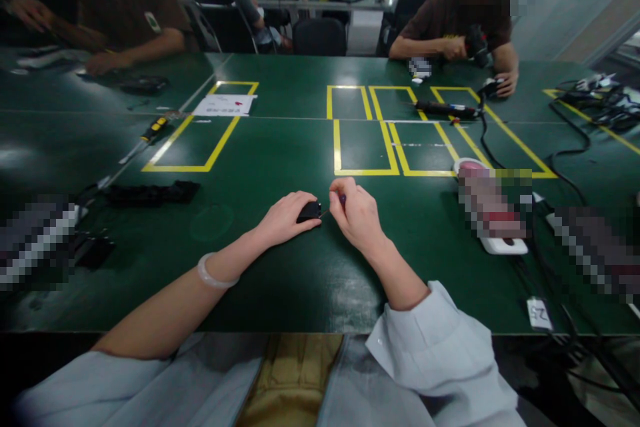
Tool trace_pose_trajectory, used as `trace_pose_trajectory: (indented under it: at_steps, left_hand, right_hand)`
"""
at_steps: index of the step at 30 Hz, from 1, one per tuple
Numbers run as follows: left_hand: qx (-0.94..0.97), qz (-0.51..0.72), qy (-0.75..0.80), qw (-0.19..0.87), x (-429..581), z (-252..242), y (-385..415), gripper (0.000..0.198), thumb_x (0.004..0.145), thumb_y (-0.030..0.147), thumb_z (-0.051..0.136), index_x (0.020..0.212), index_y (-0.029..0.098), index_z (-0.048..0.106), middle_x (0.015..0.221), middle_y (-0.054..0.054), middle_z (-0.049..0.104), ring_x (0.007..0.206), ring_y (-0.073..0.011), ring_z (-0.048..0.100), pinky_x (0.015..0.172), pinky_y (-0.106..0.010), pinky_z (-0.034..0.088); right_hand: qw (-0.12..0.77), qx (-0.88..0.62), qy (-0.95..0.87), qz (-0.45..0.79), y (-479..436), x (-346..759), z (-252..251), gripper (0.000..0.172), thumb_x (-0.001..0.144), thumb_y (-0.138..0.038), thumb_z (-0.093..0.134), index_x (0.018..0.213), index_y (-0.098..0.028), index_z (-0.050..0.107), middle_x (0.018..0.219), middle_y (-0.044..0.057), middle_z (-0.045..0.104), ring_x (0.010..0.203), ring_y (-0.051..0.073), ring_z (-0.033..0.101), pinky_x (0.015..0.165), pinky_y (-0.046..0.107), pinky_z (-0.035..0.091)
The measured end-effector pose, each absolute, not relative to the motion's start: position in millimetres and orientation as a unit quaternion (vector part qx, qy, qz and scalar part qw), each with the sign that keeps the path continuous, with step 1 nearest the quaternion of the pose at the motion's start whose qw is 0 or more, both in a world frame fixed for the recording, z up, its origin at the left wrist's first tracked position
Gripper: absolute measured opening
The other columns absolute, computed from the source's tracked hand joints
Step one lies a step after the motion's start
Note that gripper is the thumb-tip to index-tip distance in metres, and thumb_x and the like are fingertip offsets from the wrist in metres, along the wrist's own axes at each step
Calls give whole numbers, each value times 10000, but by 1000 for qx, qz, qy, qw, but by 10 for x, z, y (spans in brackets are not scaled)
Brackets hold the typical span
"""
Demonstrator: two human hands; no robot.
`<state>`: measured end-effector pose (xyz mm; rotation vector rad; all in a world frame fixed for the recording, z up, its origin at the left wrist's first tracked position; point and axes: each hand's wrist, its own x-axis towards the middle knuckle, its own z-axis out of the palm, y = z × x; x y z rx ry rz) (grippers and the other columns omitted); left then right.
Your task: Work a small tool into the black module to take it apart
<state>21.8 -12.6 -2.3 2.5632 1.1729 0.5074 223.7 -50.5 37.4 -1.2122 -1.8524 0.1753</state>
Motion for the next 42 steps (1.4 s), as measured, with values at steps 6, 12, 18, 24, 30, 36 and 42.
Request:
trace_pose_trajectory:
  at_steps: [6,12,18,24,30,36,42]
  left_hand:
    - [886,182,403,136,214,-41,-118,421,856,502,584,1146,205,517,1155,-63,596,1054,-246,559,911,-389,446]
    - [886,177,406,138,220,-7,-129,407,863,511,569,1128,207,517,1143,-69,599,1035,-250,562,894,-390,450]
    - [885,180,407,139,227,-8,-129,398,864,498,574,1130,208,513,1125,-68,600,1016,-249,563,874,-388,452]
    - [881,185,411,144,221,-19,-131,379,863,481,580,1120,210,513,1137,-70,594,1019,-247,561,880,-392,453]
    - [881,187,410,145,225,-11,-126,387,862,476,585,1133,210,509,1127,-71,595,1011,-247,562,883,-393,453]
    - [883,187,405,149,228,-2,-103,398,861,472,592,1143,204,506,1128,-72,594,1020,-244,556,887,-389,449]
    - [881,183,405,159,224,-12,-79,390,856,468,598,1139,215,508,1148,-73,590,1053,-251,550,918,-400,440]
  right_hand:
    - [438,-487,-751,77,-500,2239,365,78,923,-262,435,969,-218,480,787,18,594,666,141,567,649,277,454]
    - [431,-489,-756,57,-490,2246,369,122,920,-331,485,955,-216,500,804,27,607,692,153,587,671,287,460]
    - [432,-496,-751,63,-488,2251,384,72,920,-275,453,945,-221,494,772,17,602,661,146,579,656,277,458]
    - [436,-498,-746,67,-492,2239,419,92,897,-226,444,980,-221,483,755,10,618,630,147,582,626,271,450]
    - [425,-498,-755,37,-466,2225,444,83,894,-225,450,962,-219,498,763,20,633,646,159,603,636,278,457]
    - [401,-509,-761,31,-405,2217,460,95,897,-231,444,955,-220,518,744,17,623,648,163,606,641,280,456]
    - [385,-515,-766,28,-361,2219,484,112,915,-267,436,968,-217,522,724,12,618,629,161,594,643,281,447]
